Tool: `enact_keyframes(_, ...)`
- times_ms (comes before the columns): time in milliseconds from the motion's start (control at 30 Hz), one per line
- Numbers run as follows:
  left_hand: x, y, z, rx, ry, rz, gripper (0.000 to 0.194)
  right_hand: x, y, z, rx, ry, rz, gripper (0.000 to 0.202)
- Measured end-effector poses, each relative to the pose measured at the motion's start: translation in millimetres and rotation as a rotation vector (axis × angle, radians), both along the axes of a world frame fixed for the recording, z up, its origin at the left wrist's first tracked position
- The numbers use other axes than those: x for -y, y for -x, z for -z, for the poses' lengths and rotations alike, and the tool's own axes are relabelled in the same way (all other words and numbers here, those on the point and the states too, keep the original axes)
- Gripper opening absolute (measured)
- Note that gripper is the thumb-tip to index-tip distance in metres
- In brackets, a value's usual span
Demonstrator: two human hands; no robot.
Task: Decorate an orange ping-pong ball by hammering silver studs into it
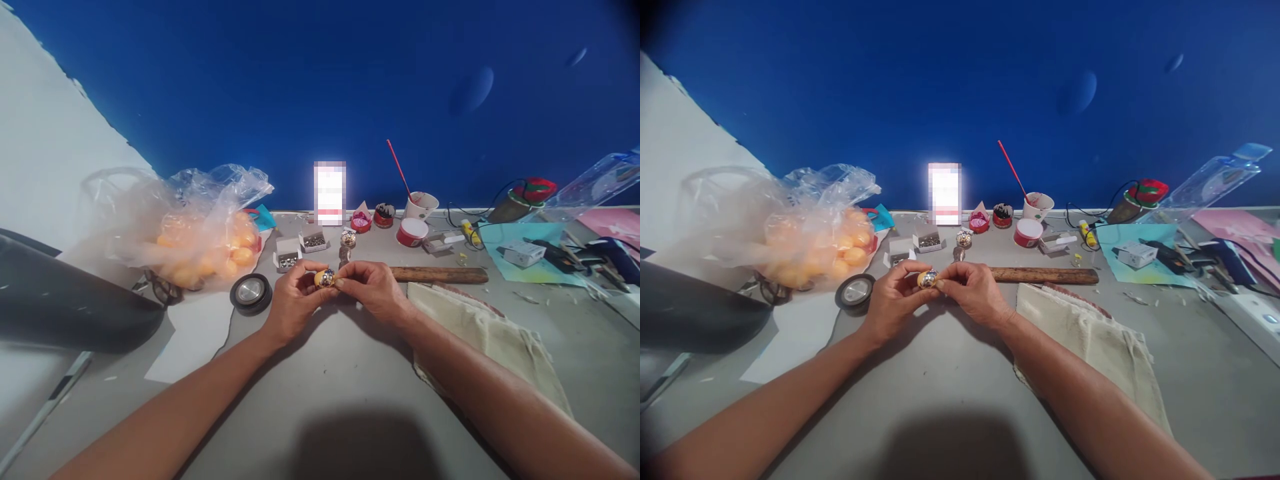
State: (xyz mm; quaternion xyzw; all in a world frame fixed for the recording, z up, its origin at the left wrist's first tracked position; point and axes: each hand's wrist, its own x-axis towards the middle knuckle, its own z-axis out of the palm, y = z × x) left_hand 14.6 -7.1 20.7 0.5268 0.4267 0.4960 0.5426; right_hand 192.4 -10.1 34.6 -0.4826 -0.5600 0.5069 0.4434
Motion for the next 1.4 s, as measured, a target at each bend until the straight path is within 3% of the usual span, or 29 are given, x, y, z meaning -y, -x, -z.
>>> enact_keyframes(267,0.0,-2.0,0.2,0.006,0.025,-0.020,0.045,4.2,5.4,2.1,0.067,-0.066,0.097,0.018)
enact_keyframes(533,2.2,1.8,4.2,-0.013,-0.007,0.013,0.046,-3.4,-5.8,2.7,-0.055,0.068,-0.070,0.024)
enact_keyframes(833,0.5,3.3,5.2,-0.171,-0.349,-0.056,0.032,-1.1,-2.4,0.9,-0.036,0.032,-0.041,0.019)
enact_keyframes(933,0.6,3.0,3.0,-0.144,-0.295,-0.050,0.032,0.2,-1.2,-1.4,-0.010,-0.010,0.000,0.016)
enact_keyframes(1133,1.5,2.9,1.5,-0.085,-0.119,0.036,0.036,-3.7,-6.7,1.4,-0.181,0.152,-0.077,0.033)
enact_keyframes(1300,0.5,3.8,3.7,-0.102,-0.145,0.015,0.037,-5.2,-10.1,0.9,-0.058,0.107,-0.114,0.033)
enact_keyframes(1400,-0.5,3.6,4.1,-0.050,-0.062,0.052,0.043,-5.3,-12.2,-0.7,0.001,0.074,-0.112,0.031)
